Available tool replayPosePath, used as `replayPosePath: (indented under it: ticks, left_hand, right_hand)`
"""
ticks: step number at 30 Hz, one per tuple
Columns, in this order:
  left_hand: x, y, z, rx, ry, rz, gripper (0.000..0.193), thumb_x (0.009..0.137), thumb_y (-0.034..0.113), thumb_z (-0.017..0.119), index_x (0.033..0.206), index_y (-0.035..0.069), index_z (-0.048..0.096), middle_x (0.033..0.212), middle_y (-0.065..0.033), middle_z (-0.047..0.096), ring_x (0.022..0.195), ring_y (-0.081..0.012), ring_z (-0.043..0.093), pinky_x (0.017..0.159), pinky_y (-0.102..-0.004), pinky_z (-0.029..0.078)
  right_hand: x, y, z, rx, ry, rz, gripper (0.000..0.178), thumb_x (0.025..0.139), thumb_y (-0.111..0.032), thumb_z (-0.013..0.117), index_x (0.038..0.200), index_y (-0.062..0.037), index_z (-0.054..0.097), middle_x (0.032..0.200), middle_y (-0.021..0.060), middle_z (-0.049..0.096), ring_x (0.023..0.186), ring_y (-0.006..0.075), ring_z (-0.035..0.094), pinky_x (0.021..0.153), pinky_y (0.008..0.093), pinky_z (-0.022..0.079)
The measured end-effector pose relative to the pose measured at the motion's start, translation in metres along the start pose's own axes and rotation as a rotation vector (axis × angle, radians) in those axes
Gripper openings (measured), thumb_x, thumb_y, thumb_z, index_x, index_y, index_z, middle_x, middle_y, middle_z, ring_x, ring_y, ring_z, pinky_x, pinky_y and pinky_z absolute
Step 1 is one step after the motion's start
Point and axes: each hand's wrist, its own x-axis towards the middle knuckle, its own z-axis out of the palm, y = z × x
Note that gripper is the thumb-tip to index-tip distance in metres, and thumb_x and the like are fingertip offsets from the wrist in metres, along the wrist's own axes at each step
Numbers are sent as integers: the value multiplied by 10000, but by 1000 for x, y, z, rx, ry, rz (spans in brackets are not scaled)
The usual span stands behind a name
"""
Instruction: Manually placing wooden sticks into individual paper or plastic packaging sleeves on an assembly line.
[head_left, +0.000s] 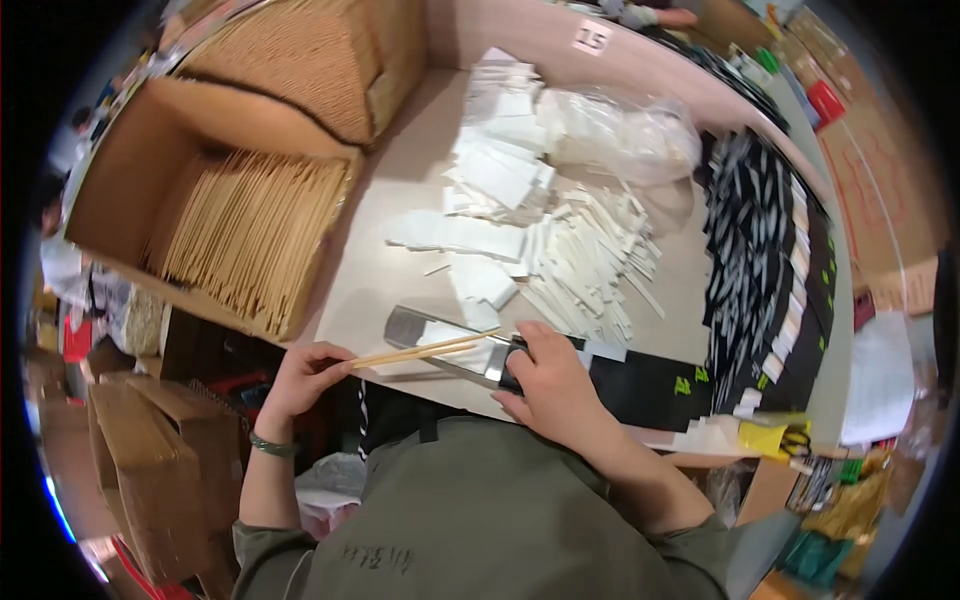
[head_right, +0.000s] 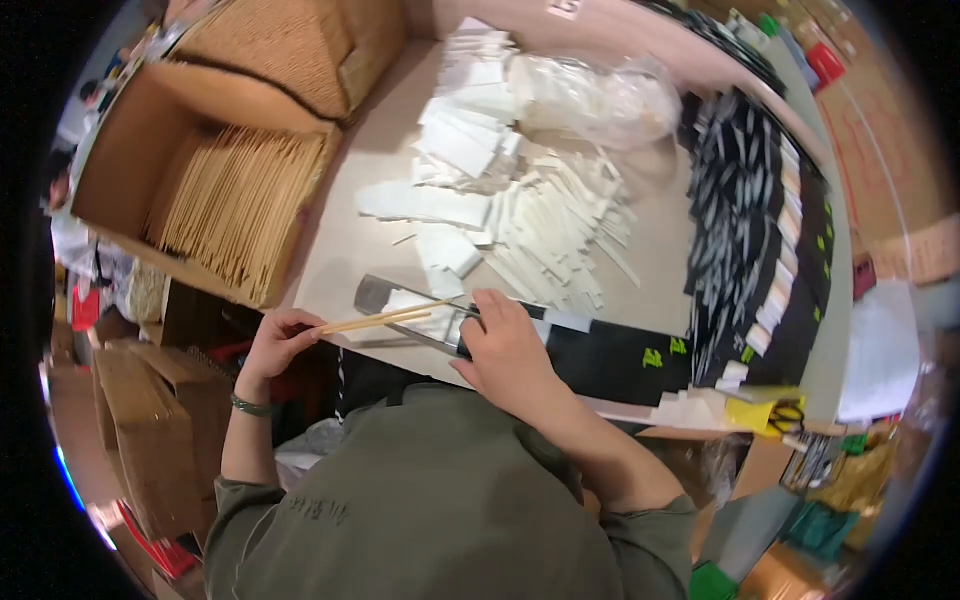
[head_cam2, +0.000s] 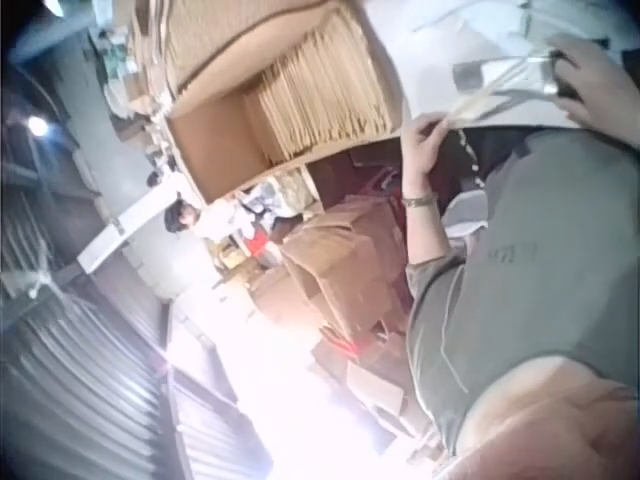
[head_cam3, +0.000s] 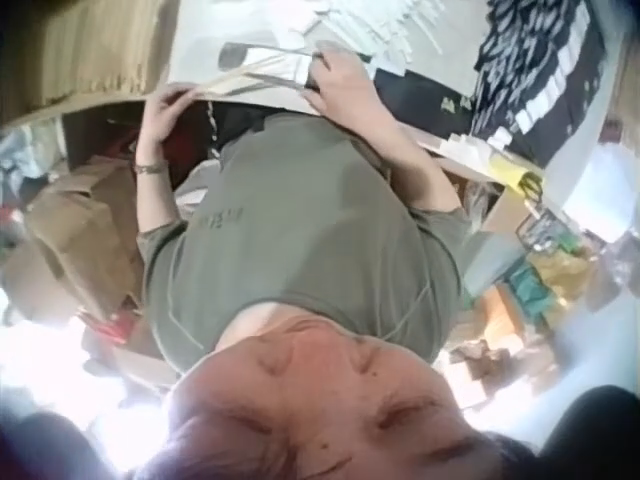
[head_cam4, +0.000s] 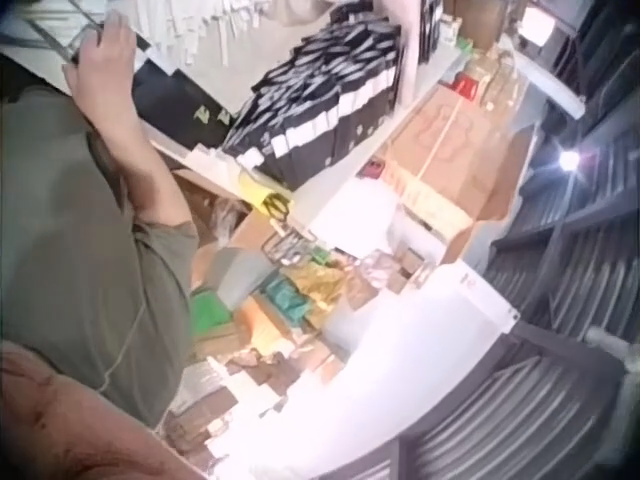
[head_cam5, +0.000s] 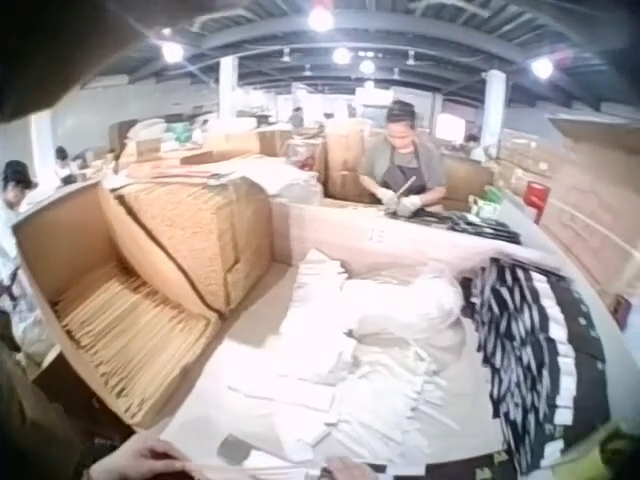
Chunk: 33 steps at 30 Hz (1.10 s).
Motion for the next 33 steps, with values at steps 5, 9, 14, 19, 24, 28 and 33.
replayPosePath:
  ticks: [5,9,14,19,24,28,33]
  left_hand:
    - [40,12,-5,295,-79,-7,58,860,-39,675,916,-29,686,851,-25,665,814,-96,620,728,-227,504]
    - [75,47,94,427,-89,425,124,806,-25,710,924,8,691,827,-86,613,736,-181,582,670,-281,464]
    - [96,1,111,75,-71,423,186,909,-49,629,1090,-61,589,1070,-73,520,964,-172,602,824,-274,532]
    - [98,-17,85,132,122,196,274,920,16,654,1140,-76,517,1088,-137,615,934,-198,647,792,-303,558]
    - [72,53,138,39,-72,160,284,956,84,603,1227,13,561,1168,-76,594,1091,-165,561,945,-306,476]
    - [63,82,167,-333,-236,20,324,1017,131,514,1318,15,481,1176,-78,600,1089,-167,579,964,-318,468]
    - [39,113,124,545,67,475,593,837,238,744,1333,41,484,1089,-134,617,1056,-261,606,986,-373,463]
  right_hand:
    - [-22,27,12,66,-23,-91,383,649,-161,810,910,4,583,1268,240,512,1200,419,495,1019,487,408]
    - [-19,31,45,89,131,-139,130,716,-168,651,759,-55,605,939,157,573,944,322,574,791,418,491]
    - [-3,31,65,-175,214,-97,137,737,-214,618,724,-79,640,790,78,618,829,262,580,738,391,458]
    - [4,22,67,-233,228,6,157,745,-244,640,713,-97,686,809,79,653,885,269,602,765,388,453]
    - [-7,20,44,138,317,58,97,748,-146,607,752,-155,704,725,104,646,772,303,627,718,435,512]
    - [-11,24,29,59,112,66,248,691,-107,685,926,-54,626,970,140,602,961,321,593,865,422,473]
    - [-15,20,-3,-88,13,-56,388,679,-129,732,1044,-106,600,1030,159,557,966,330,573,834,428,460]
